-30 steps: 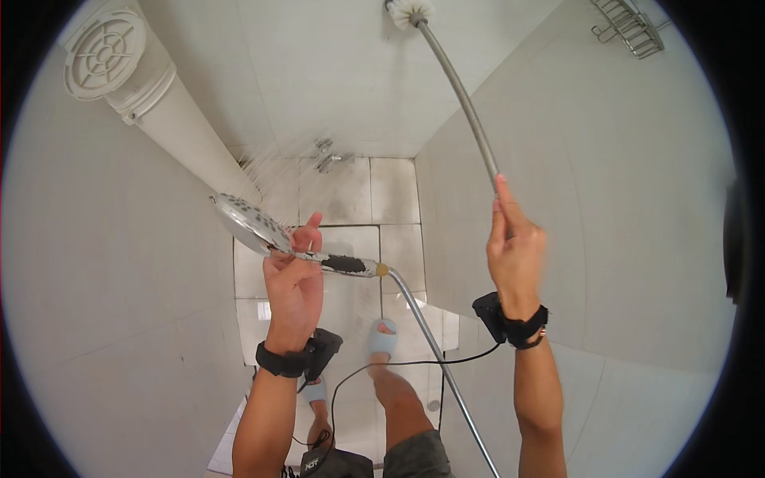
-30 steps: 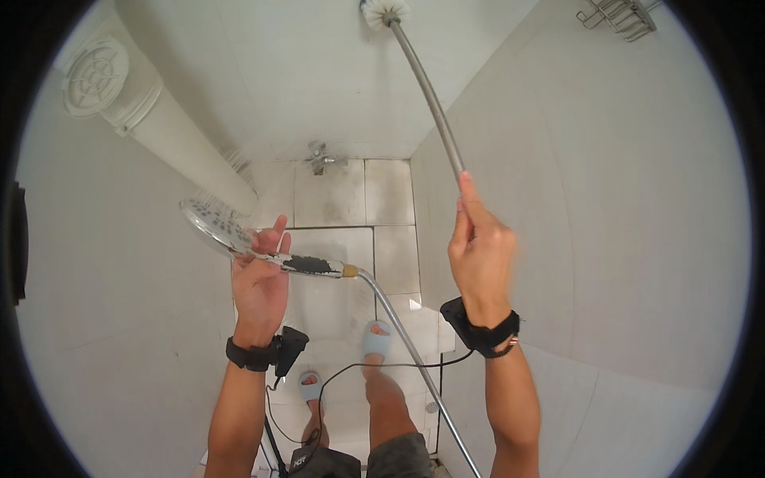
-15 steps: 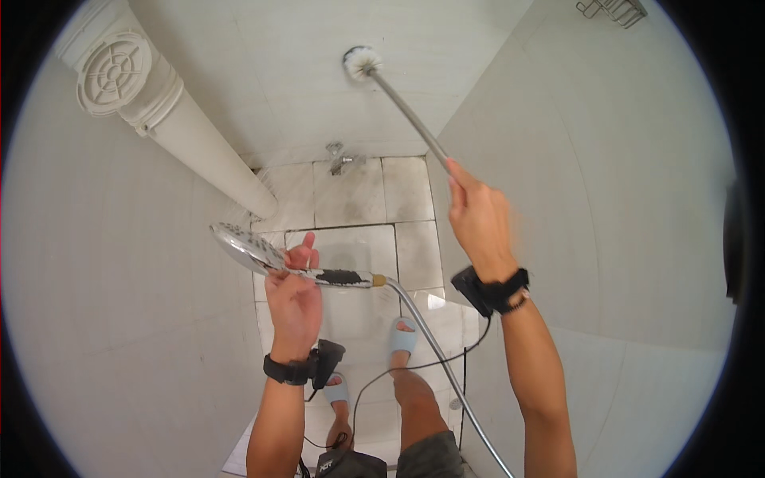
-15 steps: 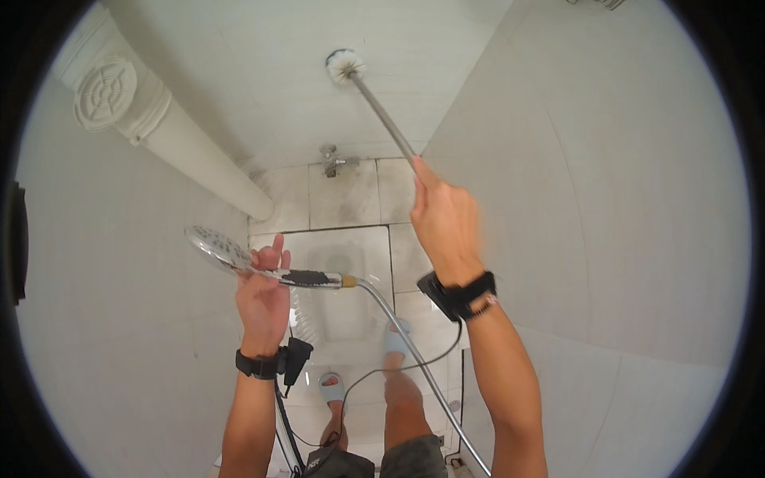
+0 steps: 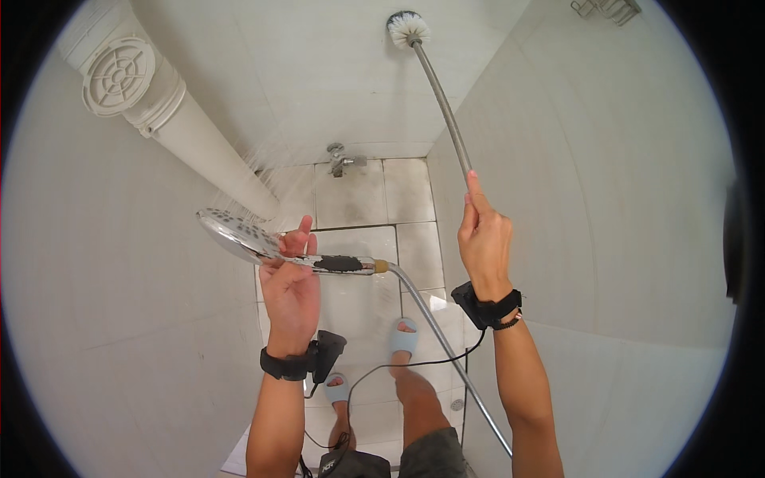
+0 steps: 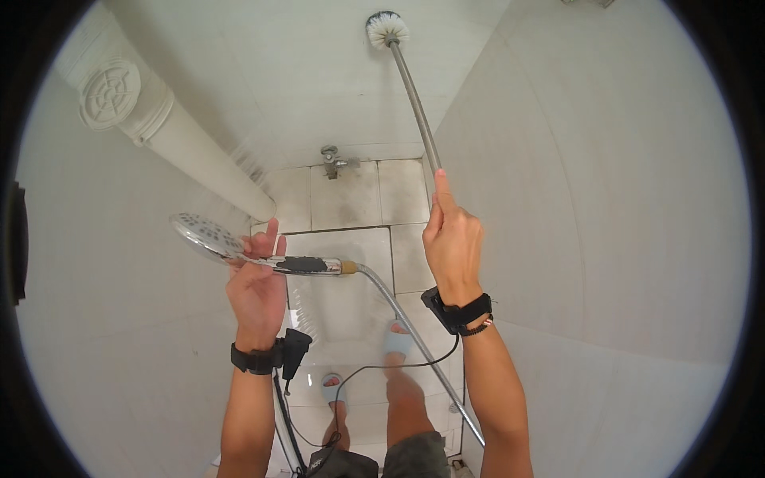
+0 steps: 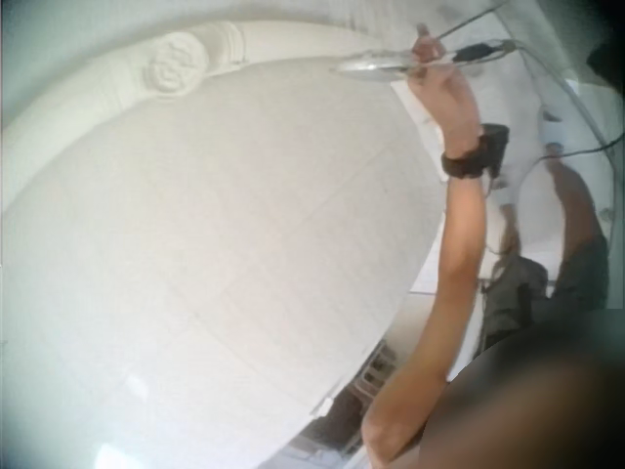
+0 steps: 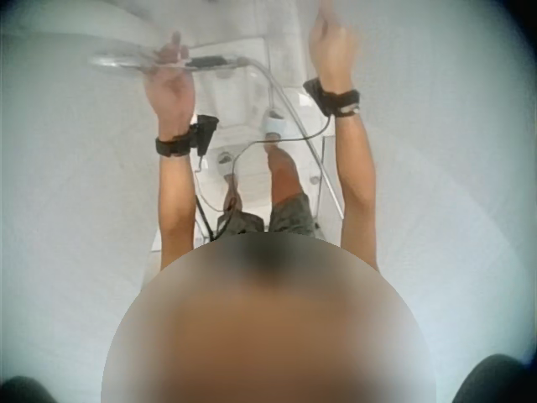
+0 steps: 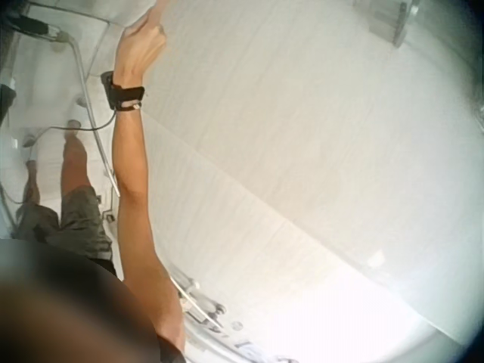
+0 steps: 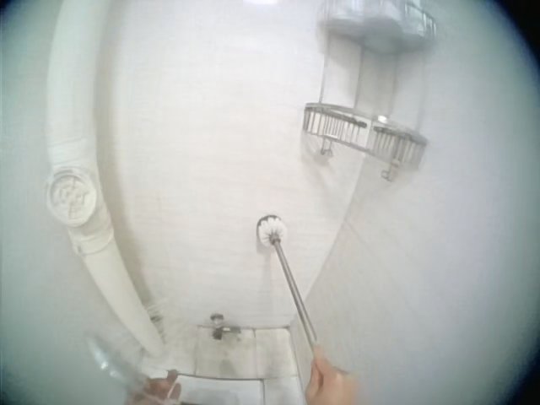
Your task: Clean a squat toilet using a brush and a shower head for rinsing.
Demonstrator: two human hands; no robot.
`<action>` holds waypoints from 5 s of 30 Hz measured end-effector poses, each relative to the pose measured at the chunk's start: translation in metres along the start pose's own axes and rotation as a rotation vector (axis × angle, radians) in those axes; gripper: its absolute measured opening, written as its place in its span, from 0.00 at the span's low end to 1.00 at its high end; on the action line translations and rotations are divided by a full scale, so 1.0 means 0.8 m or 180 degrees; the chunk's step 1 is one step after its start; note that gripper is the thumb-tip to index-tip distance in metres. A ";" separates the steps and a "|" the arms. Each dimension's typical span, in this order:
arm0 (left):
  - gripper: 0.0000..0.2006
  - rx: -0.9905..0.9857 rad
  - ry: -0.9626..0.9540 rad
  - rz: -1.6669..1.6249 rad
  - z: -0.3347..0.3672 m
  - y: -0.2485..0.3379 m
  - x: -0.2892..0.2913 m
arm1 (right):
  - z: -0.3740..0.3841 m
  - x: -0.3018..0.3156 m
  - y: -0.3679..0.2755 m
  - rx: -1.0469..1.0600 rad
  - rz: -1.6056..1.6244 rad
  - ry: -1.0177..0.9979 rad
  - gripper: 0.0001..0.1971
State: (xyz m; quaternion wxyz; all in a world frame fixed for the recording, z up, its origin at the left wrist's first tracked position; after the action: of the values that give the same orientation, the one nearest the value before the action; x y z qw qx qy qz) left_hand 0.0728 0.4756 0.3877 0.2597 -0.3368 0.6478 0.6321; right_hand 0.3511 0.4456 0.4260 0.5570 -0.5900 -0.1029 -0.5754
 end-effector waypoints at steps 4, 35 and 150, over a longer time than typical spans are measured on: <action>0.20 0.0037 -0.0076 0.0117 -0.003 0.000 -0.004 | 0.005 0.002 0.003 0.0068 -0.0010 -0.0026 0.16; 0.18 0.0126 -0.0144 0.0120 0.000 -0.009 -0.011 | -0.030 -0.053 -0.009 0.0163 -0.0485 -0.0157 0.13; 0.24 0.1409 0.1357 0.0271 -0.044 -0.269 0.149 | 0.038 -0.378 0.334 -0.1319 -0.0312 -0.1399 0.18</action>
State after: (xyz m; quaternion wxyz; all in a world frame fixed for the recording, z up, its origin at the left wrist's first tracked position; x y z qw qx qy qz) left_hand 0.1646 0.4333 0.1610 0.1583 -0.3696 0.8231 0.4011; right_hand 0.4763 0.5307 0.0510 0.3607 -0.7957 -0.1297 -0.4690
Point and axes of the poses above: each hand's wrist, its own z-axis towards the middle knuckle, its own x-axis out of the back of the hand, y = z × x, the point moved 5 cm from there along z, towards the middle knuckle, and after that the axes turned 11 degrees about -x, right-handed, at the moved point
